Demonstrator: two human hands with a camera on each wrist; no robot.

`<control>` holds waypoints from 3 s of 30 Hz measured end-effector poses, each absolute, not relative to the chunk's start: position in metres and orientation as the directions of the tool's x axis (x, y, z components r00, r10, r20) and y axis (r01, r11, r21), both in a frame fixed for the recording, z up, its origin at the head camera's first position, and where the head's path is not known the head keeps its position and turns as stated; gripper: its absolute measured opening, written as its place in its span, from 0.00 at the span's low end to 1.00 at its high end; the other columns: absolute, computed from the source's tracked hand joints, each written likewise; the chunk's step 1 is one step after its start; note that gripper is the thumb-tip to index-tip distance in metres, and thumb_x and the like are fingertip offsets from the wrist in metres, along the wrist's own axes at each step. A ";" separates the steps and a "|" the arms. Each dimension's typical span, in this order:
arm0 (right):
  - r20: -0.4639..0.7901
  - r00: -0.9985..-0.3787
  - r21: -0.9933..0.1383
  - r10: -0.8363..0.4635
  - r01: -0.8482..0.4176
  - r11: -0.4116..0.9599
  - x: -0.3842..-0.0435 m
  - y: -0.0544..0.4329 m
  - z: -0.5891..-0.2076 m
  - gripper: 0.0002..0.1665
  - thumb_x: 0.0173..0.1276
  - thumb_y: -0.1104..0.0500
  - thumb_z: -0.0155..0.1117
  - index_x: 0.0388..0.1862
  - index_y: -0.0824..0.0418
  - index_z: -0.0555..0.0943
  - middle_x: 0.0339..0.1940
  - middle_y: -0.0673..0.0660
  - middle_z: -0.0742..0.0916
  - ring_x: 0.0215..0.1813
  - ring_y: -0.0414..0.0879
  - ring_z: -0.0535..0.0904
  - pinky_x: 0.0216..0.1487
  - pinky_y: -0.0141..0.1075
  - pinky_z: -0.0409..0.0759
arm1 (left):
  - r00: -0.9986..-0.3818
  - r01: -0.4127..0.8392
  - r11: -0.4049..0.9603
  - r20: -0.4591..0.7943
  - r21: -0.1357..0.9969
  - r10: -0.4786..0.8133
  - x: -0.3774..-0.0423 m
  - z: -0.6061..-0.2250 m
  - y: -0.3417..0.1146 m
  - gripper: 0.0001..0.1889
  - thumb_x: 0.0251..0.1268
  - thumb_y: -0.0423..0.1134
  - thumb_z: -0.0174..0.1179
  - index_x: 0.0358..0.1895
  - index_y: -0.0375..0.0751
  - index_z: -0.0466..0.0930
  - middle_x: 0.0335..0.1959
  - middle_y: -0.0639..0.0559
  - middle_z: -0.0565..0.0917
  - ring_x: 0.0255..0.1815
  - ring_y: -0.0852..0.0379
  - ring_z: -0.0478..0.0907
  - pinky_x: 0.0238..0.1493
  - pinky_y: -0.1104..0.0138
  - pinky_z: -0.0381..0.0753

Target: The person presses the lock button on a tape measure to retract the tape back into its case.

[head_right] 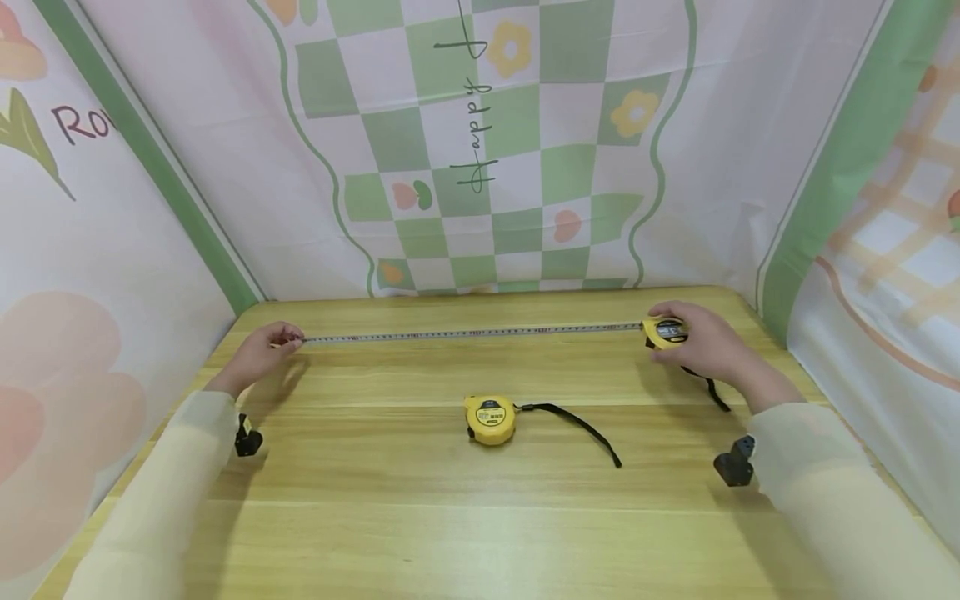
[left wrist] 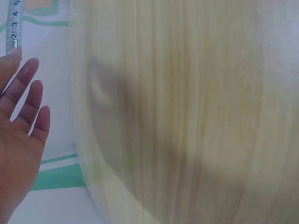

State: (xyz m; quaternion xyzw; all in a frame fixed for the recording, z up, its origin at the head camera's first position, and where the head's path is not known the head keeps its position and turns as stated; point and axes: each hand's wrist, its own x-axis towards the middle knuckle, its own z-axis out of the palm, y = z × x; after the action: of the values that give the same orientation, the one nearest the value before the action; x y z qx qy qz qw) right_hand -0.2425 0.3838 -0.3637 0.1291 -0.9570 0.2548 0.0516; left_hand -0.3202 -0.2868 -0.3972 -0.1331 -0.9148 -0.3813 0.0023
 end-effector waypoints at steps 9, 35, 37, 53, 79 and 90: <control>0.184 -0.945 -0.469 -0.269 -0.325 0.821 -0.235 0.386 -0.353 0.40 0.55 0.57 0.78 0.63 0.66 0.71 0.63 0.70 0.74 0.63 0.70 0.65 0.58 0.65 0.64 | -0.971 0.222 0.611 0.116 0.760 0.208 -0.321 -0.393 -0.283 0.11 0.75 0.35 0.52 0.52 0.30 0.75 0.47 0.34 0.77 0.48 0.46 0.72 0.48 0.57 0.74; 0.338 -0.815 -0.245 -0.471 -0.559 0.792 -0.216 0.381 -0.339 0.20 0.52 0.70 0.75 0.43 0.55 0.83 0.44 0.56 0.81 0.49 0.54 0.72 0.41 0.50 0.73 | -0.972 0.211 0.563 0.112 0.799 0.205 -0.305 -0.373 -0.279 0.12 0.76 0.33 0.50 0.54 0.27 0.72 0.48 0.31 0.74 0.48 0.43 0.71 0.41 0.70 0.75; 0.334 -0.817 -0.233 -0.471 -0.556 0.798 -0.215 0.380 -0.338 0.20 0.52 0.69 0.76 0.43 0.55 0.83 0.44 0.55 0.80 0.48 0.53 0.72 0.40 0.48 0.74 | -0.973 0.207 0.566 0.109 0.798 0.202 -0.303 -0.371 -0.278 0.12 0.75 0.32 0.50 0.54 0.26 0.72 0.48 0.31 0.74 0.47 0.43 0.71 0.39 0.71 0.74; 0.329 -0.812 -0.165 -0.482 -0.552 0.817 -0.212 0.382 -0.340 0.19 0.48 0.67 0.79 0.37 0.51 0.83 0.43 0.56 0.83 0.46 0.55 0.77 0.35 0.45 0.78 | -0.967 0.225 0.549 0.116 0.805 0.226 -0.315 -0.387 -0.284 0.12 0.76 0.38 0.52 0.52 0.32 0.74 0.46 0.35 0.76 0.52 0.34 0.71 0.50 0.44 0.73; 0.357 -0.829 -0.225 -0.431 -0.524 0.821 -0.214 0.391 -0.347 0.22 0.48 0.68 0.79 0.43 0.58 0.82 0.44 0.60 0.84 0.48 0.60 0.77 0.41 0.52 0.77 | -0.969 0.204 0.571 0.081 0.795 0.234 -0.315 -0.385 -0.283 0.13 0.76 0.39 0.51 0.53 0.32 0.73 0.52 0.30 0.75 0.56 0.33 0.71 0.55 0.42 0.71; 0.196 -0.930 -0.360 -0.311 -0.363 0.859 -0.214 0.390 -0.342 0.45 0.57 0.59 0.76 0.66 0.78 0.64 0.57 0.75 0.75 0.50 0.64 0.74 0.45 0.55 0.75 | -0.967 0.219 0.577 0.098 0.787 0.234 -0.315 -0.384 -0.282 0.11 0.76 0.36 0.51 0.51 0.32 0.73 0.48 0.34 0.76 0.54 0.33 0.71 0.52 0.42 0.72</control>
State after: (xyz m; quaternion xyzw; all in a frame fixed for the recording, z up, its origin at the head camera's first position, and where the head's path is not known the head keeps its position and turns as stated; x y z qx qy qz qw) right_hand -0.2144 0.3903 -0.3422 0.1751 -0.9620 0.1992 0.0656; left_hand -0.3146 -0.2825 -0.3838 -0.1277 -0.8878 -0.4420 -0.0084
